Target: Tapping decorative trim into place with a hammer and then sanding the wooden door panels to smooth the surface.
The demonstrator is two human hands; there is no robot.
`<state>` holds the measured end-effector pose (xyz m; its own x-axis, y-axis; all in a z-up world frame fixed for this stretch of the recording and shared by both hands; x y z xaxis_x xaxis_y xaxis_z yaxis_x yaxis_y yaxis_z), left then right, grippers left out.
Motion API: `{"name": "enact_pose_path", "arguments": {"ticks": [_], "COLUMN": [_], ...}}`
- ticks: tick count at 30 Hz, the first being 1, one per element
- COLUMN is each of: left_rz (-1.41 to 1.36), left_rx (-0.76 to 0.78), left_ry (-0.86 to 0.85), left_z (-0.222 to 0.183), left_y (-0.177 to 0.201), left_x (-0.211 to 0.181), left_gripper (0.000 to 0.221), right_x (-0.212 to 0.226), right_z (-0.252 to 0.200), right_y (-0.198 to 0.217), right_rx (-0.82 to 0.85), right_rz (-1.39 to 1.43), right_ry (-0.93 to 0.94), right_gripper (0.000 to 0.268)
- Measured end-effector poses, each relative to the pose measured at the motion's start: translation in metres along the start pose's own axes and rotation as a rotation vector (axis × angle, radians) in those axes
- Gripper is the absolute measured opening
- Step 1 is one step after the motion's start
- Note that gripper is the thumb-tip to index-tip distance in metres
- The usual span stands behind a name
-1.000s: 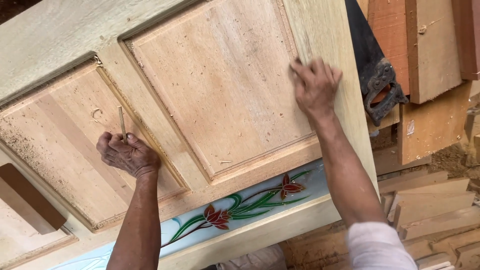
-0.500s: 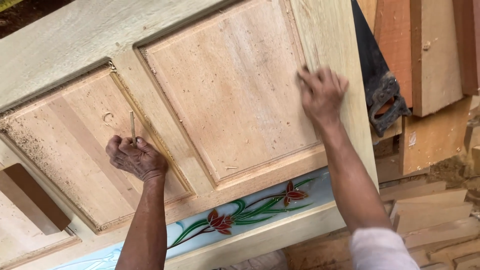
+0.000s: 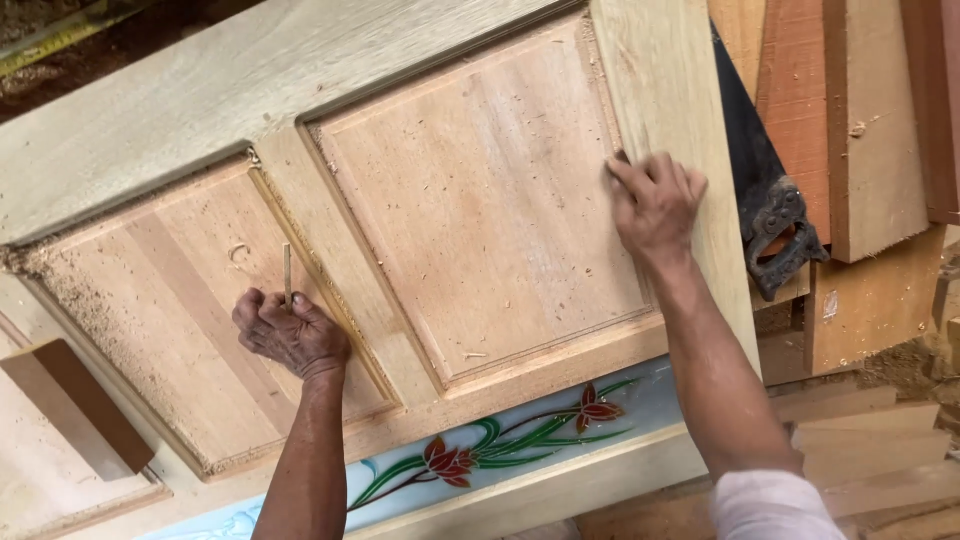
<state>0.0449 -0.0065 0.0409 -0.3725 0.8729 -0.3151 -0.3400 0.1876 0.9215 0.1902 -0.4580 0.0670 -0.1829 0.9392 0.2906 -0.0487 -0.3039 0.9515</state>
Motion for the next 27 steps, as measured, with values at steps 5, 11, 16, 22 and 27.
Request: {"name": "enact_pose_path", "arguments": {"ticks": [5, 11, 16, 22, 27], "left_rz": [0.005, 0.007, 0.003, 0.011, -0.012], "left_rx": [0.018, 0.02, 0.016, 0.008, 0.021], "left_ry": [-0.003, 0.014, 0.011, 0.006, 0.017], "left_z": [-0.002, -0.006, -0.004, -0.004, 0.0], "left_y": [0.0, 0.001, 0.0, -0.001, 0.003], "left_x": [0.004, 0.004, 0.003, 0.004, -0.004], "left_gripper": [0.019, 0.02, 0.017, 0.02, 0.016], "right_x": [-0.004, -0.002, 0.001, 0.004, -0.006], "right_z": [0.04, 0.083, 0.033, 0.134, 0.081], "right_y": [-0.02, -0.031, -0.013, -0.042, -0.032], "right_rx": [0.019, -0.115, -0.06, -0.131, -0.11], "right_rz": [-0.033, 0.011, 0.031, 0.047, -0.036], "right_ry": [0.009, 0.053, 0.01, 0.072, 0.1], "right_gripper": [0.011, 0.01, 0.015, 0.01, 0.011]}}
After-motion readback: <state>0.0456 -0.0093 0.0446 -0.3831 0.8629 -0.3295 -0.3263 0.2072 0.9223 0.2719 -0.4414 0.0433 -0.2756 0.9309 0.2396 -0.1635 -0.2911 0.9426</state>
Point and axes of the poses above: each hand's wrist, its own z-axis towards the middle knuckle, its own y-axis out of the back of the hand, x = y × z, the point moved 3 cm from there along z, towards the middle knuckle, and after that the axes turned 1 degree about z, right-handed, at the moved point
